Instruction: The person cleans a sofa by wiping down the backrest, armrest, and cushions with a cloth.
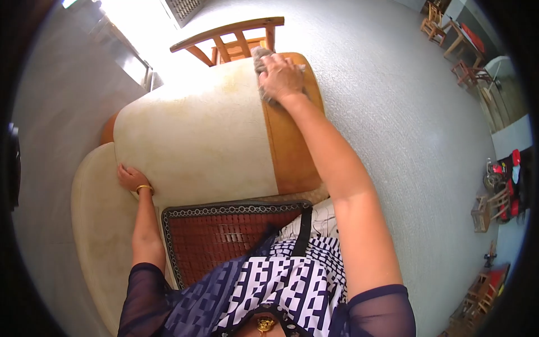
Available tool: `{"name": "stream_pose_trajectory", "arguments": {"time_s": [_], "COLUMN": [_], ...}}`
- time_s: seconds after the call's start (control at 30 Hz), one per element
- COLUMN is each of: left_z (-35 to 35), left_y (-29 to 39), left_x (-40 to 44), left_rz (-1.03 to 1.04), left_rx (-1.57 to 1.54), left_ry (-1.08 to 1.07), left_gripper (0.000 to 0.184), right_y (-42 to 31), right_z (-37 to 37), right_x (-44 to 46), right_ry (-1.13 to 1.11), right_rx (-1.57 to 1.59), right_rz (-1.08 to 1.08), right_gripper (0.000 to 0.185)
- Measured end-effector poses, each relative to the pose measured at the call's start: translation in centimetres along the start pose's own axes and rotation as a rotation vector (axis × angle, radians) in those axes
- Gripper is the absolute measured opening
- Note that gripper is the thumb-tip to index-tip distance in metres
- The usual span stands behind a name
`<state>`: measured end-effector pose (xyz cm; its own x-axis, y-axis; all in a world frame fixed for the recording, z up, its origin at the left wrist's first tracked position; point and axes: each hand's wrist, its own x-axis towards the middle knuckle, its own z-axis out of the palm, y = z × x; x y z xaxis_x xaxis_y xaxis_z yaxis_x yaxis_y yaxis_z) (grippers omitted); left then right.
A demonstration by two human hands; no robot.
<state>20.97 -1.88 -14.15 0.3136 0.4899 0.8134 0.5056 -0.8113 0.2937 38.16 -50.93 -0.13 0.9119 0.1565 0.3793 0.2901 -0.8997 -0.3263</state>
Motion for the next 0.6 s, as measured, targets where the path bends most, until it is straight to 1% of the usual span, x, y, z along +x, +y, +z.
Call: {"name": "stream_pose_trajectory", "arguments": {"time_s": [0.07, 0.13, 0.17, 0.2, 0.27, 0.33, 0.4, 0.47, 0.53, 0.6], "left_z": [-0.2, 0.1, 0.2, 0.2, 0.3, 0.4, 0.4, 0.1, -0.1, -0.2], "left_y": [0.0, -0.2, -0.3, -0.4, -0.8, -1.0, -0.8, -0.8, -0.5, -0.2], "left_x": [0.0, 0.0, 0.0, -0.1, 0.0, 0.0, 0.1, 0.0, 0.1, 0.2], "left_rz": [-0.002, 0.005, 0.004, 0.007, 0.016, 0.007, 0.011, 0.015, 0.018, -0.002], "left_rx": [0.004, -0.004, -0.004, 0.000, -0.002, -0.012, -0.020, -0.020, -0.009, -0.019], "left_ry": [-0.012, 0.018, 0.008, 0.013, 0.006, -0.036, -0.038, -0.037, -0.032, -0.038], "left_gripper": [0.036, 0.036, 0.036, 0.037, 0.037, 0.039, 0.039, 0.039, 0.039, 0.039], "right_y": [2.1, 3.7, 4.3, 4.7, 5.1, 5.5, 5.9, 6.1, 6.3, 6.4], "right_z": [-0.7, -1.1, -1.3, -1.5, -2.1, -1.8, -1.0, 0.0, 0.5, 0.6], "right_x": [-1.4, -3.2, -4.8, -6.6, -10.7, -15.2, -20.2, -24.8, -26.7, -26.5], "right_ry": [0.004, 0.096, 0.171, 0.163, 0.290, 0.355, 0.367, 0.350, 0.319, 0.286], "right_rx": [-0.050, 0.041, 0.140, 0.135, 0.164, 0.201, 0.175, 0.150, 0.125, 0.101], "right_rz": [0.050, -0.030, -0.084, -0.080, -0.134, -0.152, -0.168, -0.249, -0.266, -0.285], "right_gripper": [0.042, 0.043, 0.043, 0.043, 0.043, 0.044, 0.045, 0.045, 0.045, 0.045]}}
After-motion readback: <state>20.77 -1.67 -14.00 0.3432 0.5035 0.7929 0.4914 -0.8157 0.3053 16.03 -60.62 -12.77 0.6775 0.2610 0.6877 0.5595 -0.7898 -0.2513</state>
